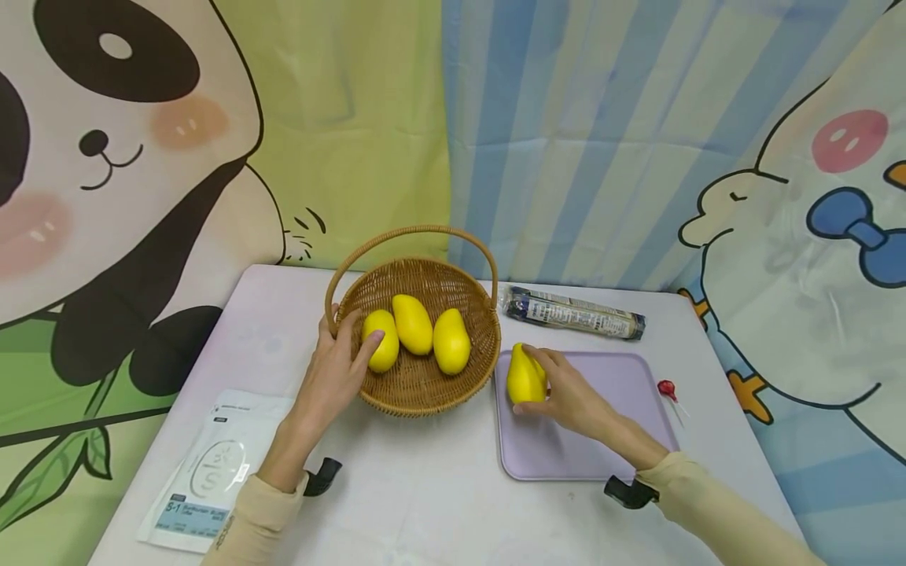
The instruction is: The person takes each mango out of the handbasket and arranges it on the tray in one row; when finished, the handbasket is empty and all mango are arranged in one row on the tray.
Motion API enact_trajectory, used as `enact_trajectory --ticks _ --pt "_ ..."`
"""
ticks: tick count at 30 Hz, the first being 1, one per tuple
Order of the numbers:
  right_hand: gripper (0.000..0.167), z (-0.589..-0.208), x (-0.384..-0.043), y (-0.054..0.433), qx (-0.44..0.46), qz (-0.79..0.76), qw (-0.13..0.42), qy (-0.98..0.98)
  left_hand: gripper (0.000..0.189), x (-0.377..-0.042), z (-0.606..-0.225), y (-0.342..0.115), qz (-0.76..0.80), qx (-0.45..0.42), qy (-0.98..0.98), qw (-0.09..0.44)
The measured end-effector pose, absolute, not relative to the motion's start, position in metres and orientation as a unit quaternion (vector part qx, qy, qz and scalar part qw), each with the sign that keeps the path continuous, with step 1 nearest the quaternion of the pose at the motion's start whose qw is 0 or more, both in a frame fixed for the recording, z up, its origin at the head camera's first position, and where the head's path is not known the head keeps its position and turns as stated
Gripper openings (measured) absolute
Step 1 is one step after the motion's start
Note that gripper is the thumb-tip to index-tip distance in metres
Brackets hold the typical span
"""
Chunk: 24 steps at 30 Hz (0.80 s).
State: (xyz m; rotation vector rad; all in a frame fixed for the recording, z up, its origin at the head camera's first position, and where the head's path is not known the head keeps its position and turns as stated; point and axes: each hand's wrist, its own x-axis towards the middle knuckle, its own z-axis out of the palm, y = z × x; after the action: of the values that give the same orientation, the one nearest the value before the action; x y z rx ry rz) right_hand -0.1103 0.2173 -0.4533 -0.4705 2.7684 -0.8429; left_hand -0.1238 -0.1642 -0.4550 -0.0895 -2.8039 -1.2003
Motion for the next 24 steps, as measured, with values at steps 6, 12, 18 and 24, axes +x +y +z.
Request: enact_trajectory --ticks 6,12,18,24 --pt "0.101 -0.466 -0.113 0.219 -0.156 -0.295 0.124 0.934 0.077 -0.124 -0.456 -0.165 -0.394 -0.030 -0.918 0.042" --pt "0.101 -0.472 -0.113 0.220 -0.153 -0.299 0.133 0.933 0.077 -0.124 -0.457 -0.165 -0.394 -0.029 -0.918 0.041" --pt "0.102 -0.473 -0.113 0.217 -0.152 -0.292 0.146 0.933 0.076 -0.124 -0.456 -0.165 -0.392 -0.033 -0.918 0.046" --pt "0.104 -0.473 -0.113 0.217 -0.156 -0.280 0.147 0.936 0.076 -0.124 -0.455 -0.165 -0.392 -0.034 -0.918 0.045"
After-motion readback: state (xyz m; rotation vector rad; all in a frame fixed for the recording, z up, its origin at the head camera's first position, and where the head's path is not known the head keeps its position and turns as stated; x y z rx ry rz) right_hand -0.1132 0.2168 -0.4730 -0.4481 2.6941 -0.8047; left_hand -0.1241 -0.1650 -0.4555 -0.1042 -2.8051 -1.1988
